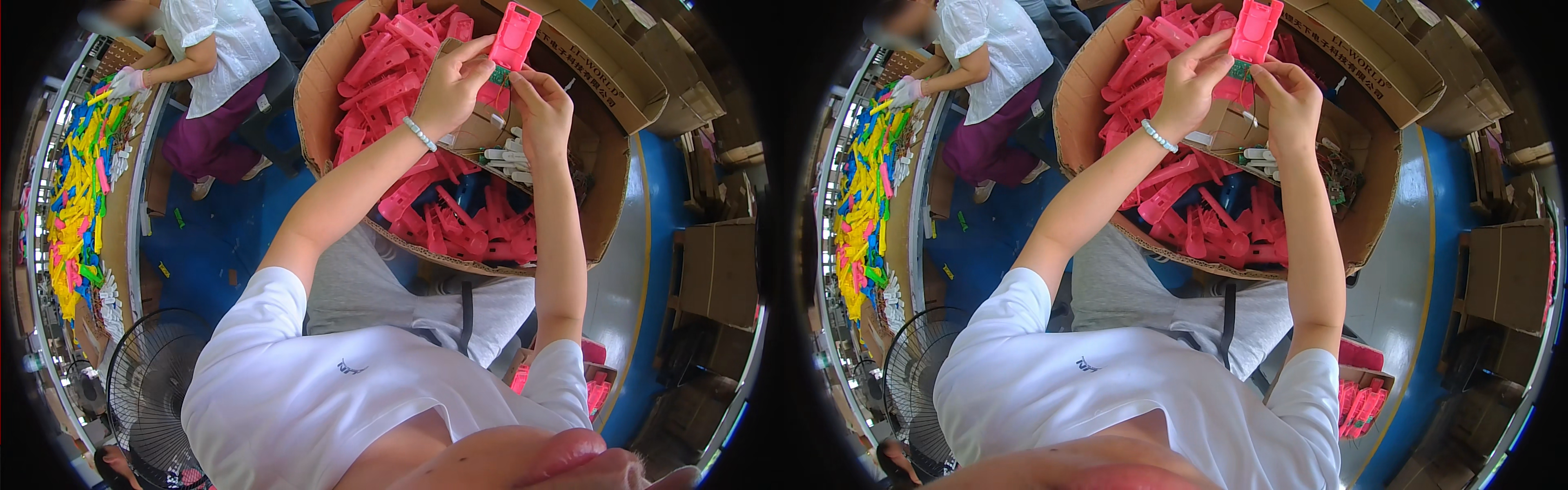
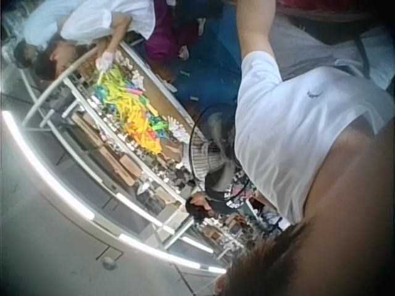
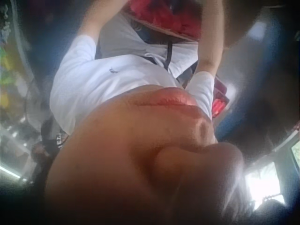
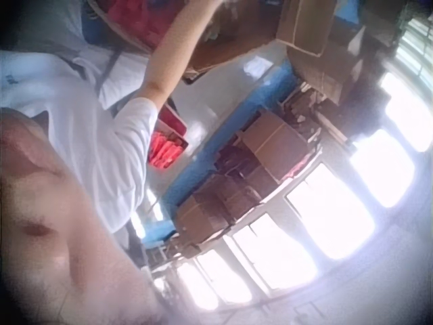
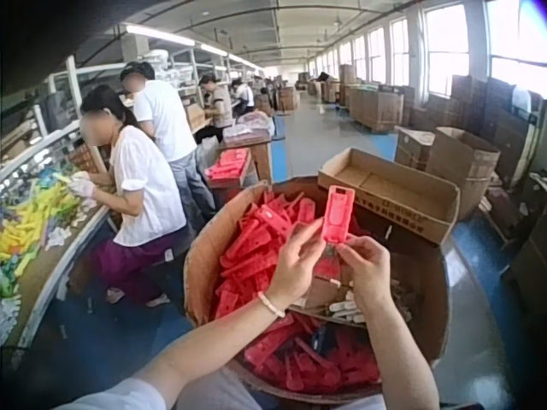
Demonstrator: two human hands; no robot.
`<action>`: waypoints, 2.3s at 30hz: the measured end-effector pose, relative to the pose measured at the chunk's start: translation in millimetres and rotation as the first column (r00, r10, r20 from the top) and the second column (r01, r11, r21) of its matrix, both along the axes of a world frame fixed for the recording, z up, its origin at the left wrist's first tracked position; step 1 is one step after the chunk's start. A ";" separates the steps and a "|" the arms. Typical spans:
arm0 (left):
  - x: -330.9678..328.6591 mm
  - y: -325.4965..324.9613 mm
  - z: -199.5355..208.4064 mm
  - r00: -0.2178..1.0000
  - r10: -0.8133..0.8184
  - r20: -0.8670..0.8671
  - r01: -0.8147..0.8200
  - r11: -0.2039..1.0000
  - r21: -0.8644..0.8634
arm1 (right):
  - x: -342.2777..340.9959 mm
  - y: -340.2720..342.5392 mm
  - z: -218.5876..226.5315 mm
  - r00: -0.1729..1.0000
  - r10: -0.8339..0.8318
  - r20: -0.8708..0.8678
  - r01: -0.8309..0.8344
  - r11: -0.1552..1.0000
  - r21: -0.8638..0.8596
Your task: The person picks up a pink plastic housing and a circuit board from a box, fits the board into the housing, and wraps a rubber band around the assembly before placing it into a tray.
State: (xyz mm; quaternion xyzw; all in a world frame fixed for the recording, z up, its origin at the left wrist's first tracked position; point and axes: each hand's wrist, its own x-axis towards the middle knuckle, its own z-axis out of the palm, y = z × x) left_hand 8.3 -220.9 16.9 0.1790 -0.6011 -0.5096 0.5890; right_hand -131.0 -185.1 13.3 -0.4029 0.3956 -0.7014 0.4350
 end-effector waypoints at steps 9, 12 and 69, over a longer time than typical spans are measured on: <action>-3.2 -4.1 -7.9 0.969 -0.140 -0.201 0.158 0.984 0.078 | -4.5 8.1 11.8 0.999 0.022 -0.035 -0.023 0.999 -0.029; -3.2 -1.4 -6.0 0.975 -0.113 -0.191 0.137 0.984 0.114 | -5.4 8.3 11.3 0.999 0.014 -0.036 -0.015 1.000 -0.027; 11.5 8.4 -6.0 0.977 0.062 0.204 -0.083 0.992 0.094 | 3.3 9.4 4.5 0.959 -0.100 -0.264 0.067 0.989 -0.132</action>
